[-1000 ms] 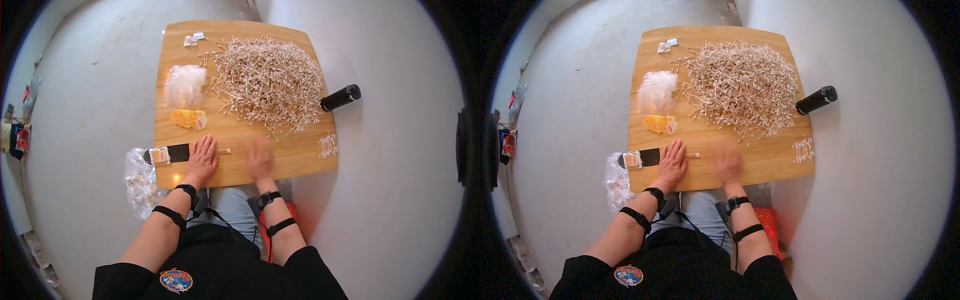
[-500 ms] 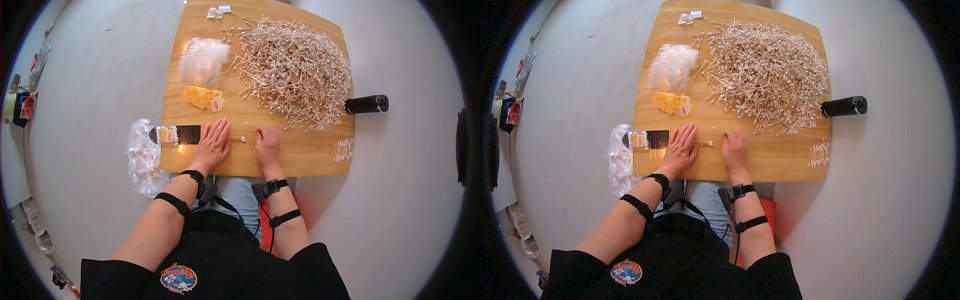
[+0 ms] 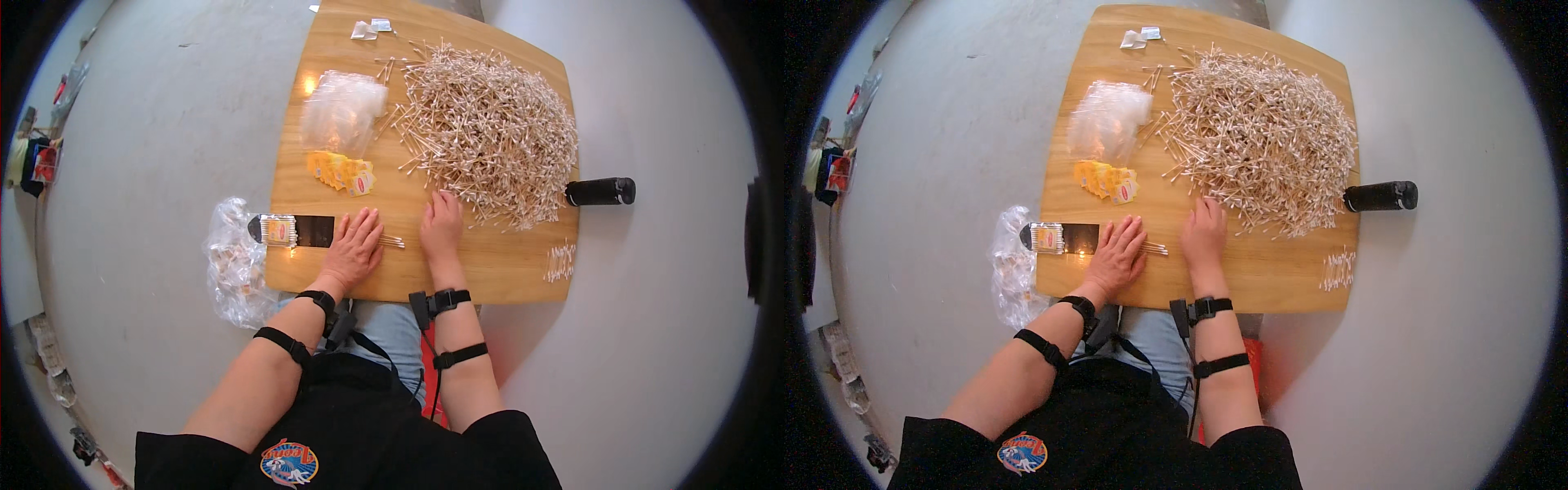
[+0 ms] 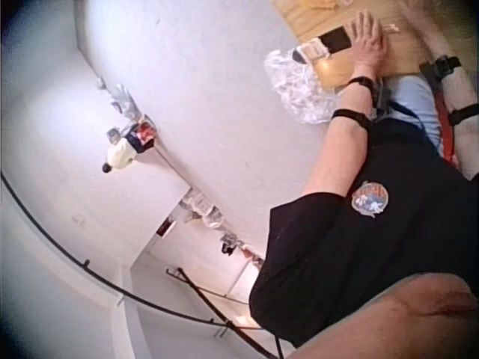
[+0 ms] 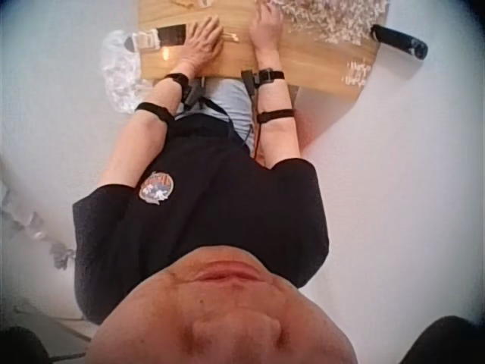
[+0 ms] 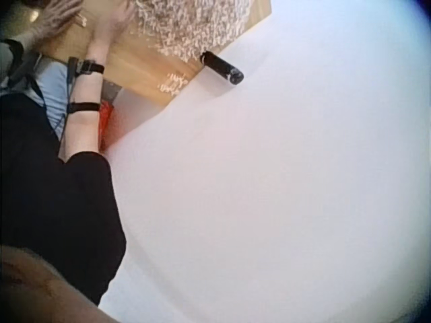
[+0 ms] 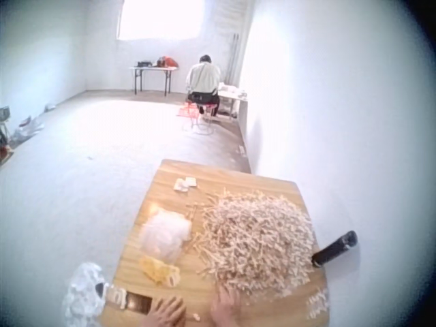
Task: Picking up small wooden sticks from a large pile and arranging them into a black tray holder.
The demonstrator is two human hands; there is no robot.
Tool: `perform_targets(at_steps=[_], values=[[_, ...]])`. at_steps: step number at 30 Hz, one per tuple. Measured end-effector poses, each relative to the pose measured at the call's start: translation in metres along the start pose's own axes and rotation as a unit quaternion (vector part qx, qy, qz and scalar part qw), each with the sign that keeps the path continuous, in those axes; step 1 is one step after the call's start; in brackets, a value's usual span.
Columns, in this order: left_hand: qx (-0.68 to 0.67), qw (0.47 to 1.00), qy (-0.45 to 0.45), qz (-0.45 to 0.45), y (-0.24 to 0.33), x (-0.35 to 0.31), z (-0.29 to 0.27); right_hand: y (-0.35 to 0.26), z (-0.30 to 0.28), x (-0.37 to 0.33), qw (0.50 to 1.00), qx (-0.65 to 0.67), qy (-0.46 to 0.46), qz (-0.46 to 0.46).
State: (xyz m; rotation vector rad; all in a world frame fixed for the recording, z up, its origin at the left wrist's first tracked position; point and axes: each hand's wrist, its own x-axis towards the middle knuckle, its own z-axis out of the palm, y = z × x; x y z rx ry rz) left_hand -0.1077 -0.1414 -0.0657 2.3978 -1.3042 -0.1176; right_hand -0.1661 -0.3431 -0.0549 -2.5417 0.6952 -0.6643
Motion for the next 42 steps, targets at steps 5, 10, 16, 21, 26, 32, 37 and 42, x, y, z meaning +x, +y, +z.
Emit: perform_targets(at_steps=[5,10,16,21,26,32,37,42], values=[[-0.049,0.999,0.005,0.015,0.001,0.002,-0.007,0.007,-0.003,-0.034,1.0,0.019,0.011,0.018],[-0.086,0.996,0.02,0.015,-0.002,0.003,-0.005,-0.01,-0.004,-0.033,0.999,0.031,0.002,0.029],[-0.073,0.996,0.043,-0.004,0.003,0.003,-0.005,-0.012,-0.005,-0.025,0.971,0.17,-0.16,-0.042],[-0.069,0.997,0.023,-0.005,-0.001,0.001,-0.006,-0.009,-0.02,0.004,1.0,-0.026,0.008,0.003],[-0.081,0.997,0.018,-0.005,0.0,0.003,-0.004,0.01,-0.024,-0.004,0.999,-0.018,-0.044,-0.003],[-0.097,0.994,0.044,-0.002,-0.002,0.003,-0.003,-0.021,-0.004,-0.029,0.991,0.077,-0.114,-0.005],[-0.076,0.996,0.047,0.009,-0.001,0.004,-0.004,-0.018,0.007,-0.016,0.977,0.155,-0.083,0.124],[-0.078,0.996,0.035,0.009,-0.002,0.002,-0.005,-0.011,0.003,0.024,0.985,-0.061,-0.007,0.164]])
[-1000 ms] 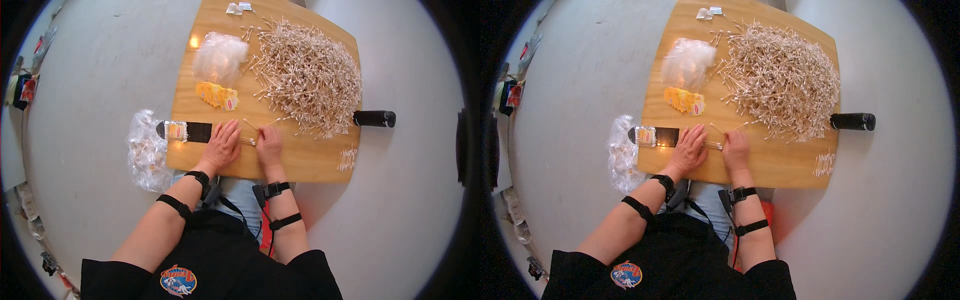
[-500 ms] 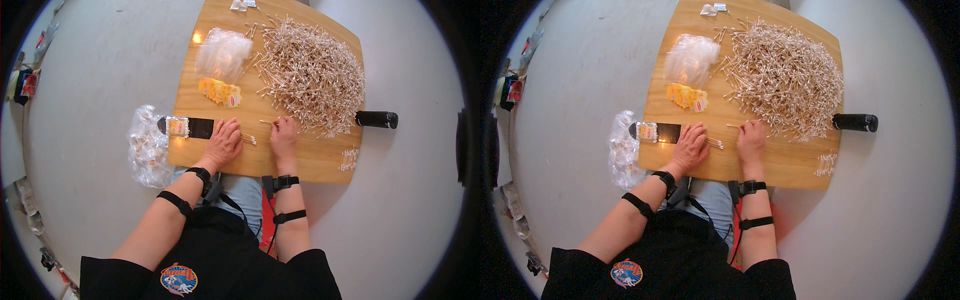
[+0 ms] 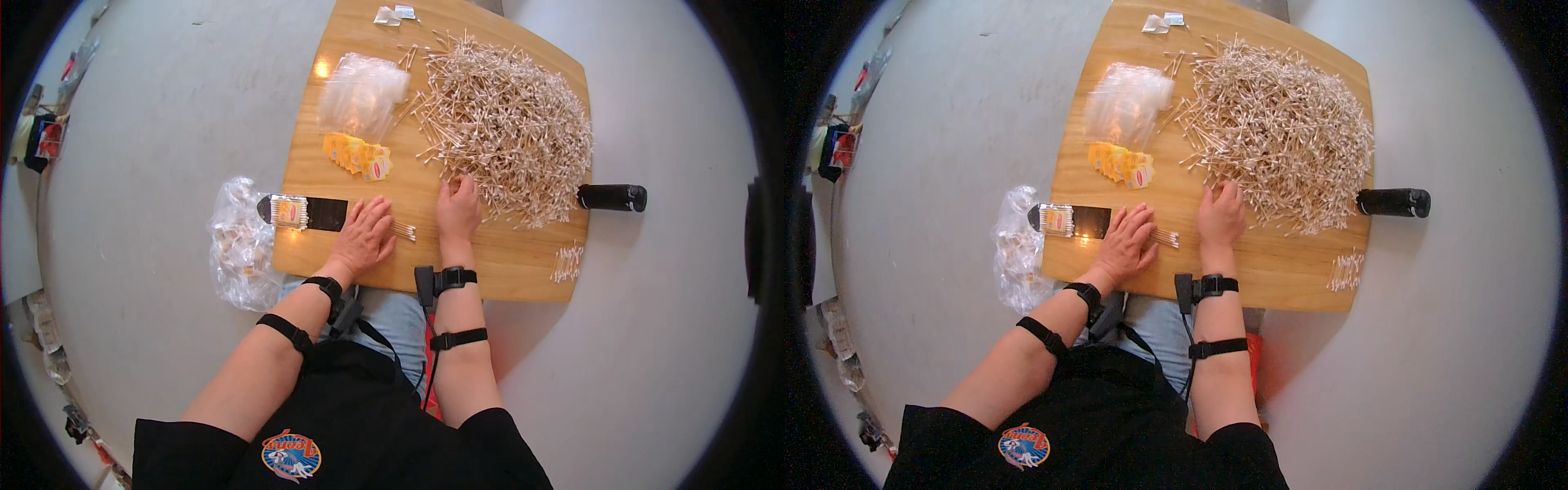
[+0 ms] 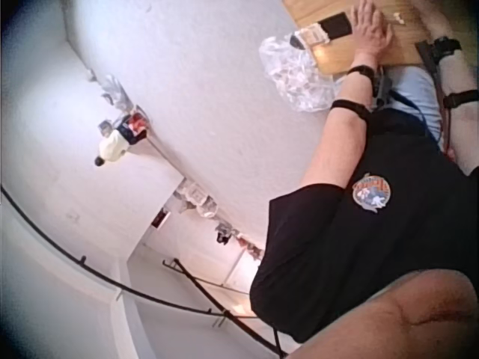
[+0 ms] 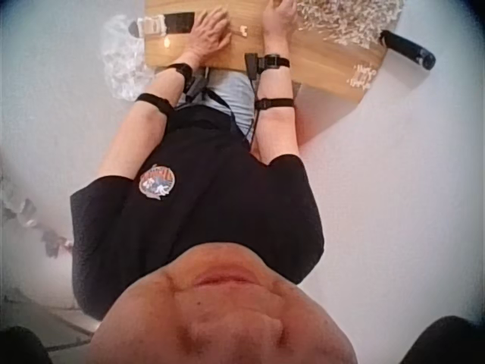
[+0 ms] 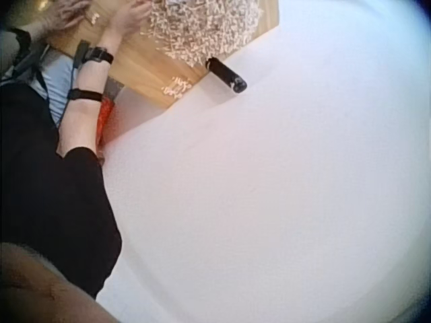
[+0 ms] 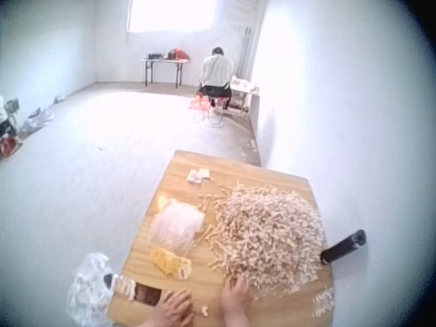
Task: Picking up small wooden sticks from a large pile and arranging them into a black tray holder.
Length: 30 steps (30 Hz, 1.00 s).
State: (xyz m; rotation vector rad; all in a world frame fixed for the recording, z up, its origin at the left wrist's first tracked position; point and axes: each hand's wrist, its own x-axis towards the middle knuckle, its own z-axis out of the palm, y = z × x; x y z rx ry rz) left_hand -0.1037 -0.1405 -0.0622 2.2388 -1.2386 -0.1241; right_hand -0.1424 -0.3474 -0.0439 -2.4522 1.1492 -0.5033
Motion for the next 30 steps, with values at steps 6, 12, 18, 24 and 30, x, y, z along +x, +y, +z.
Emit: perform_targets(at_steps=[6,12,18,24,30], values=[[-0.018,1.0,0.003,0.006,0.001,0.001,0.001,0.008,0.002,0.002,0.999,-0.034,-0.014,0.015],[-0.024,0.999,0.013,-0.019,-0.001,-0.002,-0.001,0.023,-0.012,-0.031,0.999,0.006,-0.051,0.012],[-0.029,0.999,0.002,-0.017,0.001,0.001,-0.001,0.022,-0.015,-0.063,0.973,0.046,-0.123,-0.19],[0.019,0.999,-0.044,-0.008,0.006,0.005,-0.009,-0.007,-0.007,-0.032,0.984,0.092,-0.109,-0.107],[0.036,0.998,-0.041,-0.007,0.0,0.001,0.001,-0.05,0.019,-0.006,0.968,-0.005,-0.208,-0.142]])
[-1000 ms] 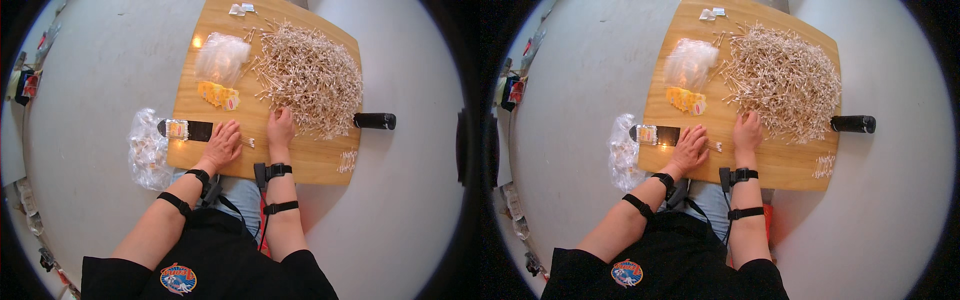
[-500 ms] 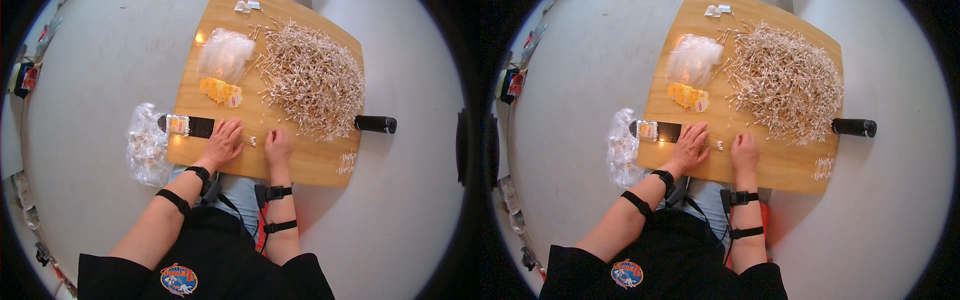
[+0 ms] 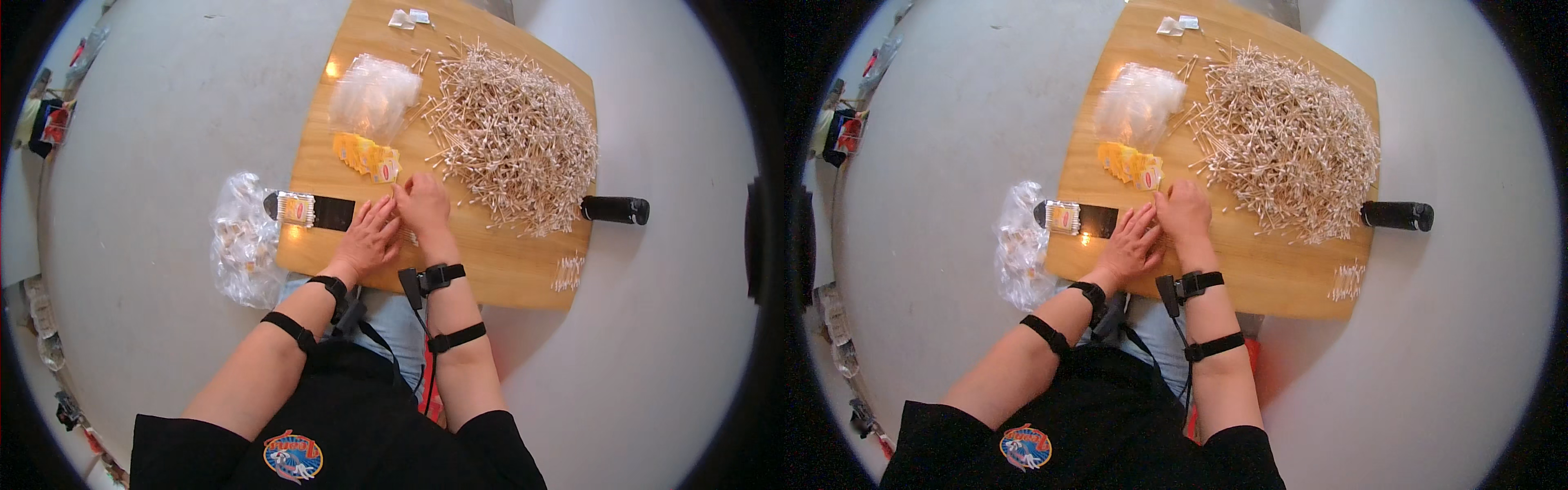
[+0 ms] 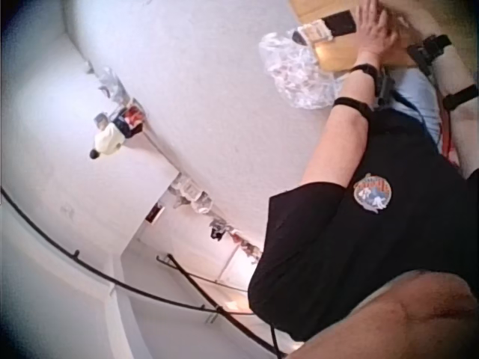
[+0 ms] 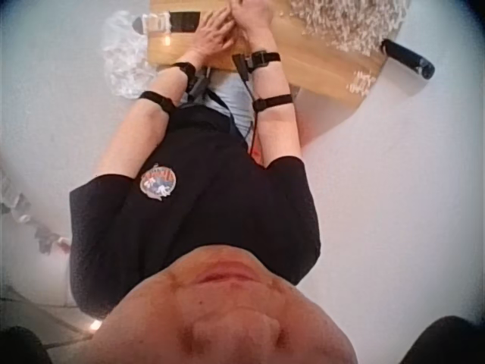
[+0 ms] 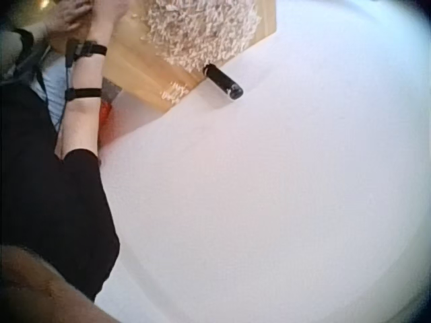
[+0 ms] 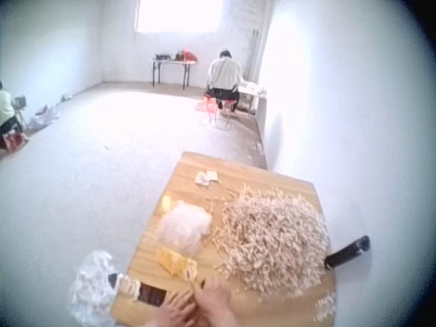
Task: Picking up small wooden sticks from a large pile and arranging them into a black tray holder.
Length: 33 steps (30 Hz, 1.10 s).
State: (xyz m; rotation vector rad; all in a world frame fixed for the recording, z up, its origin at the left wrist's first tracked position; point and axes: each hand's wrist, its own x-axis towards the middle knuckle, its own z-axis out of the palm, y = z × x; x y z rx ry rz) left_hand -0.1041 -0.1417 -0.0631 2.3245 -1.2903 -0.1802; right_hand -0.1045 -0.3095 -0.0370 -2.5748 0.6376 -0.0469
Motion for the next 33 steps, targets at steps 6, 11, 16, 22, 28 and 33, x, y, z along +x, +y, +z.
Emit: perform_targets(at_steps=[6,11,16,22,28,33], values=[[-0.022,0.999,0.024,0.011,-0.001,-0.001,0.003,-0.015,0.001,0.009,0.996,-0.003,-0.069,0.057],[-0.077,0.995,0.062,-0.002,-0.003,-0.002,0.004,0.015,-0.009,-0.003,0.999,-0.003,-0.039,0.005],[-0.064,0.997,0.05,-0.017,0.003,-0.001,-0.003,0.036,-0.009,-0.04,0.989,0.083,-0.084,-0.09],[-0.04,0.998,0.038,-0.012,0.002,-0.001,0.001,0.063,-0.026,-0.045,0.97,-0.087,0.227,-0.001],[-0.039,0.998,0.044,-0.016,0.003,0.0,0.0,0.068,-0.012,-0.052,0.984,-0.037,0.161,-0.062],[-0.049,0.998,0.045,-0.013,0.002,-0.001,-0.001,0.059,-0.003,-0.044,0.979,0.021,0.2,0.01]])
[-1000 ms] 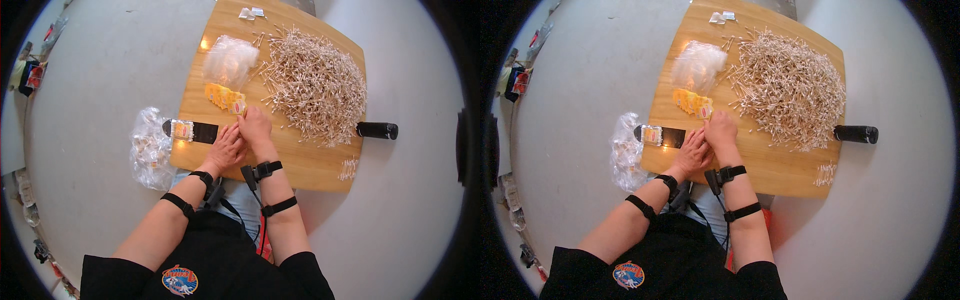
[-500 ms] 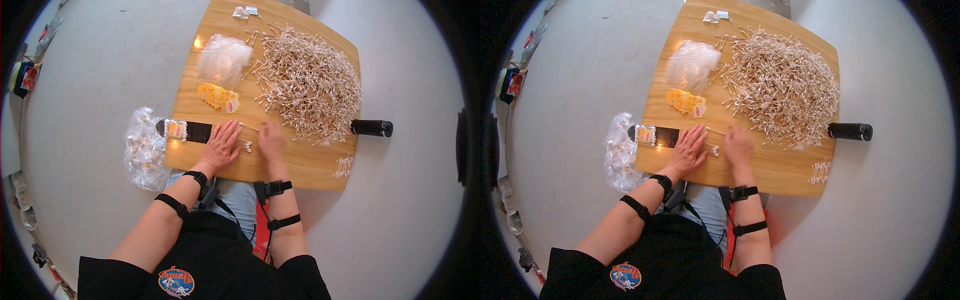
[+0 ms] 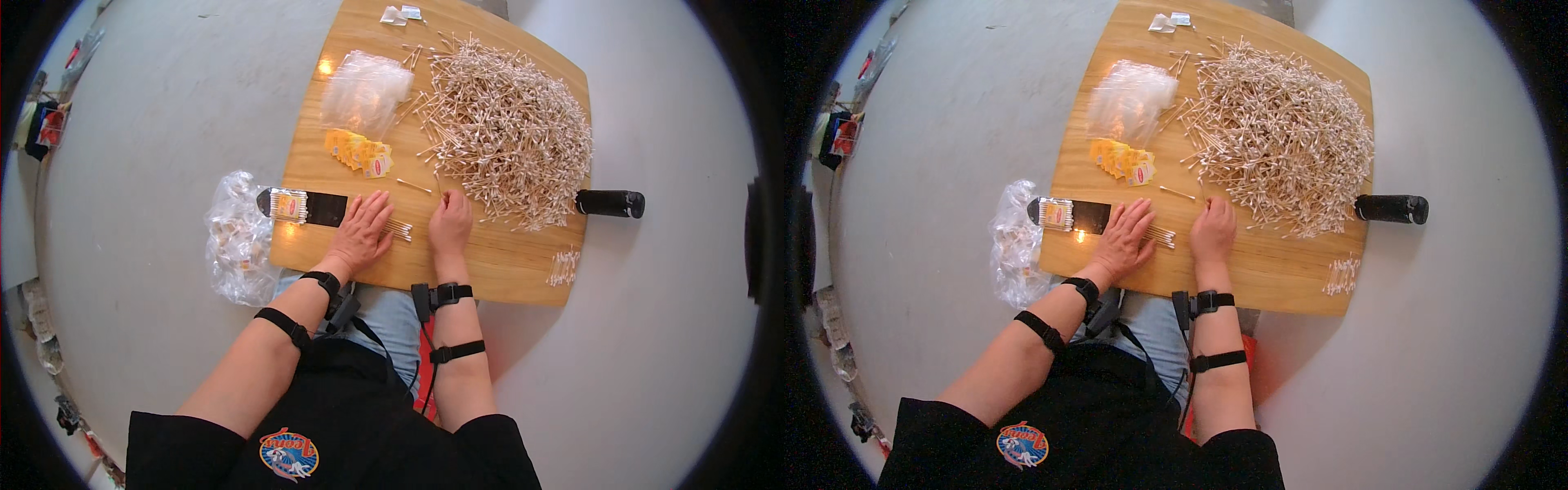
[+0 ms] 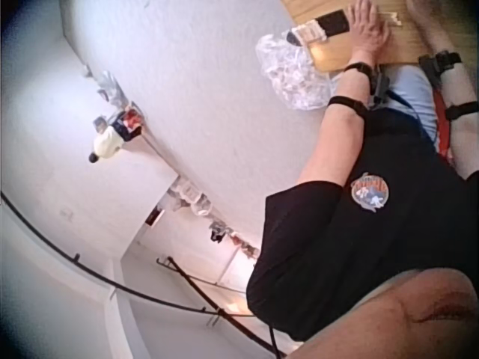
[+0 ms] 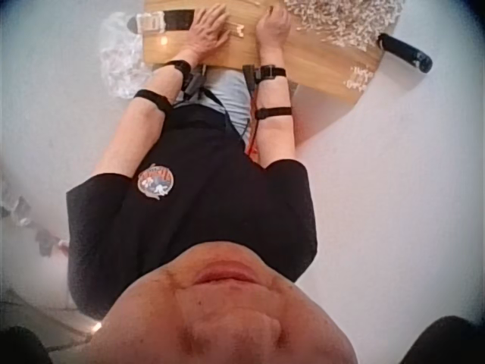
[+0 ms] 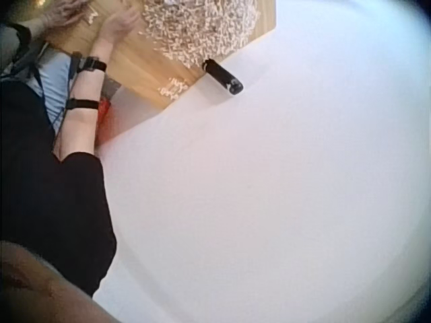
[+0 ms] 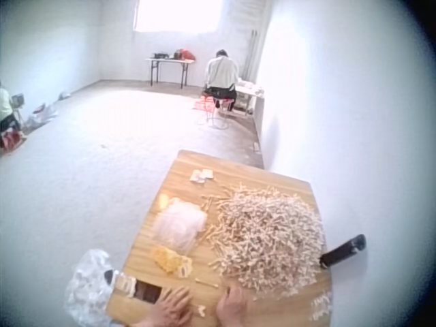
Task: Picking up small wooden sticks from a large pile and arranging them into a black tray holder.
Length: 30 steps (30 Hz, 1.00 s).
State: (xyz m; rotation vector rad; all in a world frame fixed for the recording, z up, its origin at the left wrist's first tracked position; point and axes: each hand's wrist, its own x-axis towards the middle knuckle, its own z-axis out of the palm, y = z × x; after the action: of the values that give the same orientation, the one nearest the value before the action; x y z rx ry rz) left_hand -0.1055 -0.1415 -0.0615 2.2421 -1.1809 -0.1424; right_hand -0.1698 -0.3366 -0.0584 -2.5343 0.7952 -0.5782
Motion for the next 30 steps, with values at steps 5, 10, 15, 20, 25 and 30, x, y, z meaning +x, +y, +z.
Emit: perform_targets(at_steps=[5,10,15,20,25,30], values=[[0.001,1.0,-0.002,0.001,0.0,0.0,0.0,-0.003,0.005,0.027,0.995,0.039,-0.011,-0.092],[-0.016,1.0,0.003,-0.001,0.001,0.001,0.0,-0.008,0.009,0.029,0.981,0.116,-0.053,-0.143],[0.008,1.0,-0.007,-0.01,0.005,0.003,-0.004,-0.008,0.009,0.003,0.963,0.195,-0.165,-0.092],[0.033,0.999,-0.014,-0.002,0.001,0.001,0.0,-0.016,0.008,0.032,0.999,0.023,-0.025,-0.035],[0.03,0.999,-0.023,-0.005,-0.001,0.0,0.003,-0.013,0.016,0.042,0.997,-0.036,-0.014,-0.068],[0.019,0.999,-0.027,0.001,0.004,0.001,-0.003,-0.009,0.011,0.017,0.998,-0.002,-0.033,-0.047]])
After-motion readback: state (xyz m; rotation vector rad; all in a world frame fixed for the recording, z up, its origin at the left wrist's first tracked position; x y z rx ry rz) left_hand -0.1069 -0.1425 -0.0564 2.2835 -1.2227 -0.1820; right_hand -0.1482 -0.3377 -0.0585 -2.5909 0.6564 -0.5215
